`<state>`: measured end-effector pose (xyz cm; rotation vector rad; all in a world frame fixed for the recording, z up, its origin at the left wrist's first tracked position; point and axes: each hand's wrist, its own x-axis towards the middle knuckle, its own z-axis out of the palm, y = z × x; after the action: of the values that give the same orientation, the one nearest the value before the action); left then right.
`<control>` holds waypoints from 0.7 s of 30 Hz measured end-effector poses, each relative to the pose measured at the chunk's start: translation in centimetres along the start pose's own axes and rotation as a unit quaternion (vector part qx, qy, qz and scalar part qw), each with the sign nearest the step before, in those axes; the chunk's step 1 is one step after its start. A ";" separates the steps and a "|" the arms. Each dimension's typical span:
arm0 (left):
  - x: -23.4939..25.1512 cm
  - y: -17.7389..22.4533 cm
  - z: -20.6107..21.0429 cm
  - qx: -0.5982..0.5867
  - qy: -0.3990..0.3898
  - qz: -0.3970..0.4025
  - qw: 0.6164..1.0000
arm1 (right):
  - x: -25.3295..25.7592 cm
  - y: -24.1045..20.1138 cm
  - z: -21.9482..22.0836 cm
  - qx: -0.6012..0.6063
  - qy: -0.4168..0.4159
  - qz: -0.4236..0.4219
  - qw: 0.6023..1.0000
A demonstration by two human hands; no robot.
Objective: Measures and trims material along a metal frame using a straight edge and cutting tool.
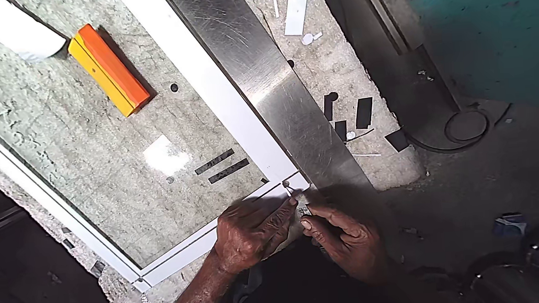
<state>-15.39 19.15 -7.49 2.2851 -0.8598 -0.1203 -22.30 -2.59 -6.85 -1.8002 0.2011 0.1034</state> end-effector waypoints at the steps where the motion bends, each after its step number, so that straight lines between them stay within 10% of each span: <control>1: 0.0 0.0 0.0 0.001 0.001 0.001 1.000 | 0.0 0.0 0.0 0.001 0.002 0.000 1.000; 21: -0.9 3.4 -1.7 -0.115 0.098 0.062 0.987 | -1.8 -2.9 -3.2 -0.016 -0.083 -0.130 0.988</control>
<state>-17.42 18.88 -4.18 1.9866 -0.8363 0.0583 -23.63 -4.85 -2.99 -1.8235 -0.1548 0.0694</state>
